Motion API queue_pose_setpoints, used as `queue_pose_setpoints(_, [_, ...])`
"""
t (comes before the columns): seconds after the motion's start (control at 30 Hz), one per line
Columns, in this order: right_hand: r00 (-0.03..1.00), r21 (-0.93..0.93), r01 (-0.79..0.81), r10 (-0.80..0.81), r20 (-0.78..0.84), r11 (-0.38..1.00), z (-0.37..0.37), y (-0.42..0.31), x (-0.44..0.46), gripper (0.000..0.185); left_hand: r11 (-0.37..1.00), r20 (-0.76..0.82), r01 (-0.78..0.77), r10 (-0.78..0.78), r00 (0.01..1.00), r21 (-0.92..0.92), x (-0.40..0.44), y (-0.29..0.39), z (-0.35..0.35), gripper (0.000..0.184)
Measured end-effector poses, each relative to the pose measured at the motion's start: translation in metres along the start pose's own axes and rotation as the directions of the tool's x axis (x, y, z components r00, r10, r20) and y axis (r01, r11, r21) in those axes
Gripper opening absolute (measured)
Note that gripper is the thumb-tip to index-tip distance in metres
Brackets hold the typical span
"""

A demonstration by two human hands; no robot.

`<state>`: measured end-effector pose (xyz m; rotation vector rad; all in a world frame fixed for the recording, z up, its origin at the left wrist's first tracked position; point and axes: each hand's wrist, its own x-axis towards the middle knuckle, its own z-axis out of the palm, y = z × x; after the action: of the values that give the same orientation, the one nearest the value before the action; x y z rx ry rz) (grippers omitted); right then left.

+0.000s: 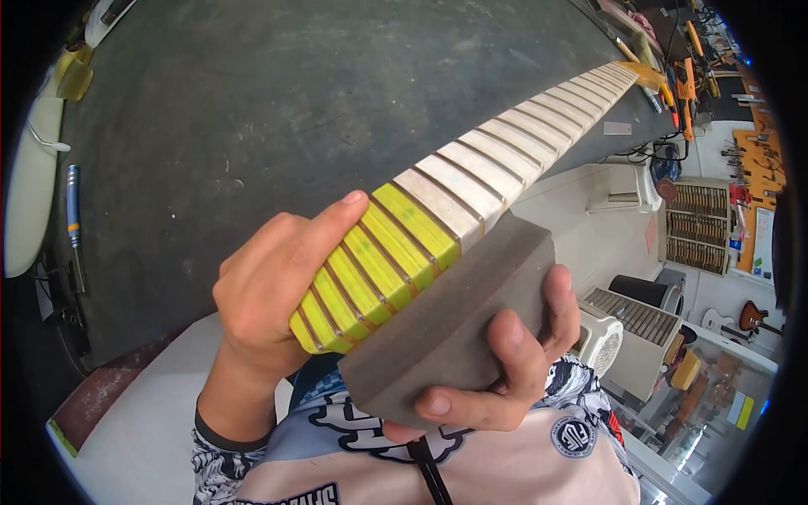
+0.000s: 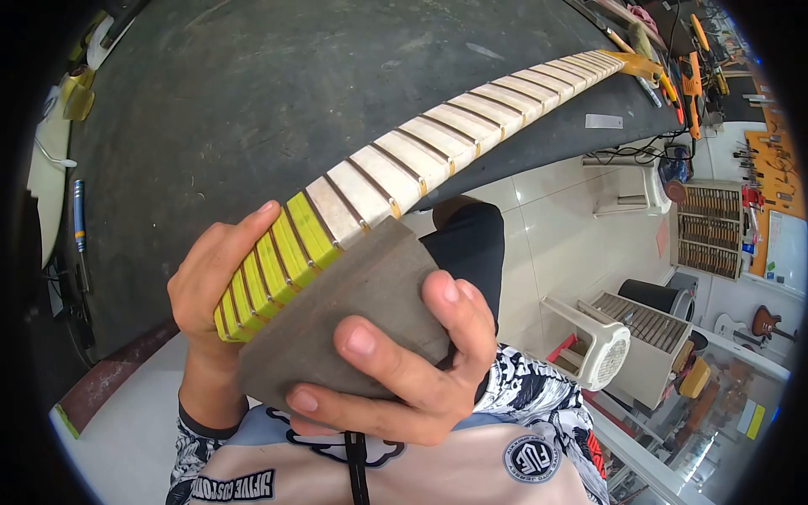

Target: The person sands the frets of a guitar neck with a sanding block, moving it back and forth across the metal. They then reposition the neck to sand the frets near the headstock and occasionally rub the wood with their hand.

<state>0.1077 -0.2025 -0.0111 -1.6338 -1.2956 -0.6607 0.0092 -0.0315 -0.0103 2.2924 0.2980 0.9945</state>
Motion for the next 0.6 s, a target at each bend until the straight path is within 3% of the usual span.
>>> queue_pose_setpoints(0.3, [1.000, -0.092, 0.009, -0.009, 0.001, 0.996, 0.012, -0.005, 0.010, 0.041, 0.999, -0.013, 0.001, -0.002, 1.000, -0.053, -0.001, -0.003, 0.001, 0.049])
queue_pose_setpoints(0.43, [0.991, -0.213, 0.130, -0.128, 0.025, 0.968, 0.017, 0.000, 0.013, 0.054, 0.996, -0.004, 0.008, -0.008, 1.000, -0.084, -0.002, -0.004, -0.003, 0.050])
queue_pose_setpoints(0.6, [0.986, -0.234, 0.165, -0.159, 0.045, 0.958, 0.020, 0.001, 0.014, 0.055, 0.995, -0.037, -0.017, 0.013, 0.999, -0.095, -0.005, -0.008, 0.001, 0.050])
